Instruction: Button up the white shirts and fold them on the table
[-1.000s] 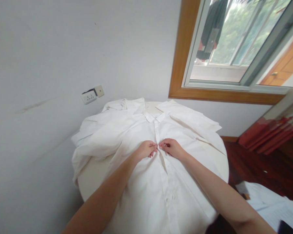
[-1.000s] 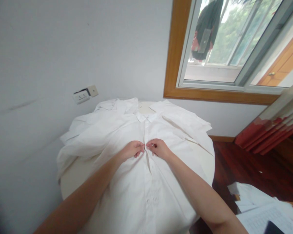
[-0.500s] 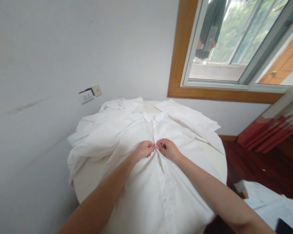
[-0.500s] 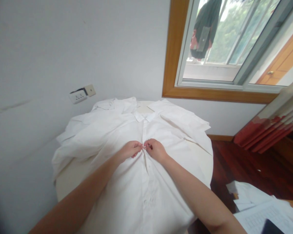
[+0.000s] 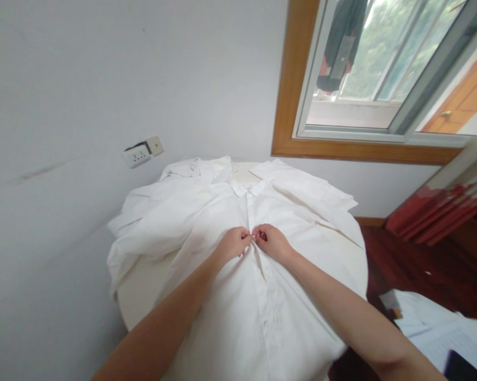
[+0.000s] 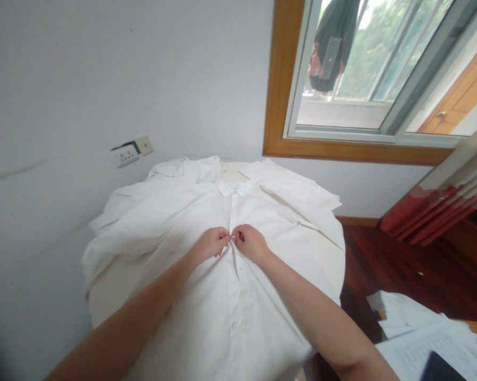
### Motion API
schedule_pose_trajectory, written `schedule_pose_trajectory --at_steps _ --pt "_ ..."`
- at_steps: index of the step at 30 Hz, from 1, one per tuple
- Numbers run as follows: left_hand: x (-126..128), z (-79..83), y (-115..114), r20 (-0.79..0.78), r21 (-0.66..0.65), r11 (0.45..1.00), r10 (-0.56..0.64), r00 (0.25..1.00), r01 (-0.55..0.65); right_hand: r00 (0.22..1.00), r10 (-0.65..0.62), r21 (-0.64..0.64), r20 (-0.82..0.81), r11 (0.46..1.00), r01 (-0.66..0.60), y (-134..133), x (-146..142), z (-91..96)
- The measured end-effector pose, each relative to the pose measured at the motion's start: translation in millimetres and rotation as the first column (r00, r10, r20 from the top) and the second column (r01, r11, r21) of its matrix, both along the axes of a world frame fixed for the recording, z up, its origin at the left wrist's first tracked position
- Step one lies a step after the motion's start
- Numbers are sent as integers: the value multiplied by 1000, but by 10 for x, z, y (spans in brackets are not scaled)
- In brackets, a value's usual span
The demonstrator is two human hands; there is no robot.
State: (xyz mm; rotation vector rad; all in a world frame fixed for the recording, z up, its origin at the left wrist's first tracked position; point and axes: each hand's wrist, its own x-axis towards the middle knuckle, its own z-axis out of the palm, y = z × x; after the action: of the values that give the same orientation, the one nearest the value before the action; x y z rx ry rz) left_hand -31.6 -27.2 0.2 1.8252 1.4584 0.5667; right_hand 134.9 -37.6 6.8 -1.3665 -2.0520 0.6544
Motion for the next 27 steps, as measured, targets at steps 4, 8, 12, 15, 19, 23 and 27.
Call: schedule_pose_trajectory --at_steps 4,8,12,15,19,23,27 --pt "18 33 -32 17 24 1000 16 1000 -16 1000 2 -26 -11 1000 -2 -6 1 18" --pt "35 85 -64 54 34 998 44 998 -45 1000 7 -19 -29 1000 -7 3 13 26" --pt "40 116 -71 73 5 999 50 996 -51 998 36 -44 -48 998 -38 19 43 31" --pt "36 145 -72 106 -35 998 51 993 -47 987 91 -136 -136 985 -110 25 77 19" --pt "21 180 -68 148 -92 995 54 988 -40 981 75 -185 -182 977 -109 25 94 -6" --pt "11 168 -54 179 -118 992 63 982 -42 997 32 30 63 999 -34 4 42 30" --pt "19 145 -49 187 -108 993 68 980 -48 955 -10 157 297 987 -39 -40 -34 100"
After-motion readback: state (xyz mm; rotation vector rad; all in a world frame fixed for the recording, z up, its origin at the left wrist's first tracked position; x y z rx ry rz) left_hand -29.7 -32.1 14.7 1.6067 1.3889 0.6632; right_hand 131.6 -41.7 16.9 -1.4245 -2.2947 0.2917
